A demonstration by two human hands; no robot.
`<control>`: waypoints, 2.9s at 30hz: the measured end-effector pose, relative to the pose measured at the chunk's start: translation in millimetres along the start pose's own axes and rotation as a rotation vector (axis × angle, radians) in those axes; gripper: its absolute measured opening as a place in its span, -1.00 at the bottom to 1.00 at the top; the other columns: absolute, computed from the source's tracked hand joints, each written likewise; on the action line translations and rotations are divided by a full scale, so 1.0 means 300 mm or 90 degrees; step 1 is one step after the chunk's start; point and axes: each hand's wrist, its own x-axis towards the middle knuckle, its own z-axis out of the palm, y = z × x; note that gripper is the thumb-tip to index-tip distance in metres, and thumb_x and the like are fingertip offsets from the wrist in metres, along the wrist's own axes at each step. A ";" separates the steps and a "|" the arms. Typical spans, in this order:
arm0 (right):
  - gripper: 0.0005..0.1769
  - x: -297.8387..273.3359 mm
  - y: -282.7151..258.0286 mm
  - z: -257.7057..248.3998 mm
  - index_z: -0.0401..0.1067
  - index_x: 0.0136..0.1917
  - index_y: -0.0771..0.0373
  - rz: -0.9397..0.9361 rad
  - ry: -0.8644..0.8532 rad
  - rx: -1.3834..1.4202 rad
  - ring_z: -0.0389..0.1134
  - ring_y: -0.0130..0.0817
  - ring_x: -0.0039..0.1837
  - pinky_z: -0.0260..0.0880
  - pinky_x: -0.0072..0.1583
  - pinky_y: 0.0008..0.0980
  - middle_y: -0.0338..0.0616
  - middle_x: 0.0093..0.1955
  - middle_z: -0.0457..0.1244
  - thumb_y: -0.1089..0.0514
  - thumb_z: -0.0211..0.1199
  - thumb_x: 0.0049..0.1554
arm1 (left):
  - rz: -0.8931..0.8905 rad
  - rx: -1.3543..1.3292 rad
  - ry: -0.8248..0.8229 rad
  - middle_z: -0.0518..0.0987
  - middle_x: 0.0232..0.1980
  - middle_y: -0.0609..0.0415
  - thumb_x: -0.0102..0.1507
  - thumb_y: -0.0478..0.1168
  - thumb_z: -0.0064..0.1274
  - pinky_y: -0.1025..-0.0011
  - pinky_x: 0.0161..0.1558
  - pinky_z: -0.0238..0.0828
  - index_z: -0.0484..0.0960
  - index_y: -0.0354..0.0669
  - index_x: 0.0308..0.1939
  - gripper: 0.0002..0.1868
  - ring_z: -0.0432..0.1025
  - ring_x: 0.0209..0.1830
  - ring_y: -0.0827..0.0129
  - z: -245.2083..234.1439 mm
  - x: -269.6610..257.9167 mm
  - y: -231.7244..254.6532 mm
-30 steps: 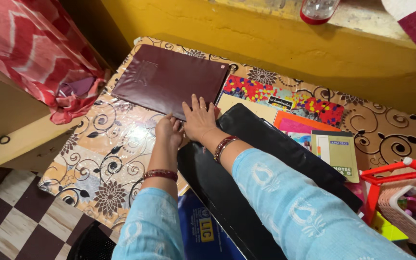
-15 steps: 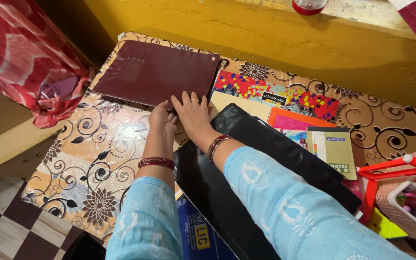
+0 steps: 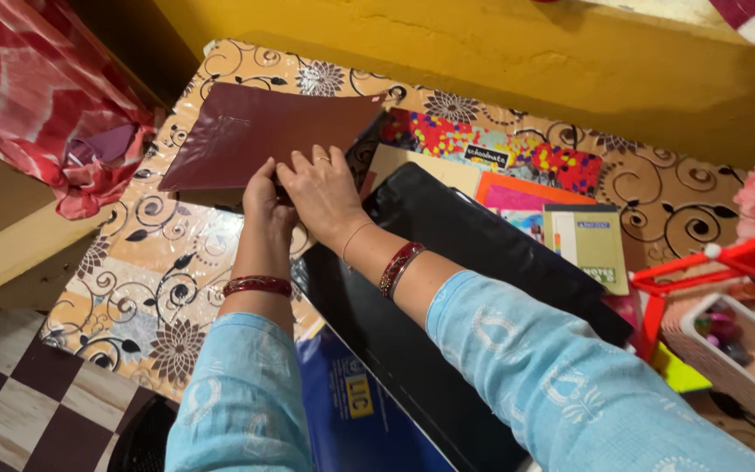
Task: The person wipes several folders and a desk lamp with a cloth, then adjusts and checks the lamp's position.
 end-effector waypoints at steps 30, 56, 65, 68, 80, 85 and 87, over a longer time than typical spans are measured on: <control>-0.31 -0.628 -0.119 -0.452 0.20 0.51 0.08 0.017 -0.258 0.109 -0.22 0.23 0.62 -0.30 0.47 0.43 0.16 0.65 -0.20 -0.16 0.15 0.17 | -0.004 0.230 -0.130 0.58 0.08 -0.02 0.35 -0.38 -0.11 0.30 -0.06 0.59 0.36 -0.06 0.28 -0.59 0.57 -0.03 0.28 -0.255 -1.052 -0.501; -0.33 -0.926 -0.118 -0.440 0.05 0.62 -0.01 0.067 -0.229 0.055 -0.25 0.12 0.67 -0.36 0.50 0.43 0.06 0.69 -0.22 -0.12 0.01 0.29 | 0.741 1.110 -0.105 0.43 0.34 -0.35 0.34 -0.17 0.08 0.06 0.35 0.25 0.45 -0.29 0.29 -0.53 0.32 0.35 -0.21 -0.236 -1.192 -0.498; -0.35 -0.964 -0.072 -0.423 0.08 0.60 0.14 0.039 -0.223 0.128 -0.30 0.10 0.69 -0.41 0.53 0.34 0.06 0.69 -0.23 0.00 -0.04 0.27 | 0.689 1.210 -0.107 0.35 0.44 -0.33 0.42 -0.24 -0.13 0.00 0.57 -0.01 0.33 -0.23 0.48 -0.48 0.19 0.51 -0.20 -0.233 -1.184 -0.612; -0.39 -0.964 -0.042 -0.420 0.13 0.56 0.20 0.058 -0.201 0.241 -0.24 0.09 0.67 -0.38 0.54 0.29 0.10 0.66 -0.14 0.05 0.02 0.28 | 0.606 1.181 -0.044 0.25 0.51 -0.33 0.40 -0.19 -0.11 -0.08 0.42 -0.07 0.29 -0.16 0.49 -0.45 0.03 0.52 -0.31 -0.205 -1.223 -0.628; -0.53 -1.089 0.170 -0.669 0.39 0.34 0.32 0.137 0.042 0.255 0.10 0.10 0.55 -0.04 0.54 0.08 0.15 0.50 0.13 0.30 0.09 0.15 | 0.617 0.964 -0.153 0.52 0.33 -0.24 0.34 -0.33 -0.11 0.05 0.45 0.21 0.32 -0.25 0.47 -0.43 0.47 0.26 -0.03 0.063 -1.299 -0.844; -0.60 -1.144 0.267 -0.742 0.41 0.26 0.37 0.138 0.092 0.218 0.16 0.10 0.50 0.05 0.50 0.04 0.17 0.41 0.21 0.31 0.12 0.14 | 0.642 0.898 -0.235 0.64 0.09 -0.26 0.29 -0.44 -0.09 0.25 0.07 0.49 0.48 -0.21 0.34 -0.50 0.57 0.04 -0.06 0.183 -1.302 -0.938; -0.60 -1.161 0.292 -0.777 0.42 0.22 0.39 0.141 0.088 0.206 0.19 0.11 0.45 0.09 0.47 0.02 0.18 0.35 0.24 0.32 0.13 0.09 | 0.643 0.866 -0.287 0.65 0.12 -0.24 0.28 -0.46 -0.08 0.28 0.09 0.49 0.47 -0.22 0.34 -0.49 0.58 0.09 -0.01 0.211 -1.297 -0.970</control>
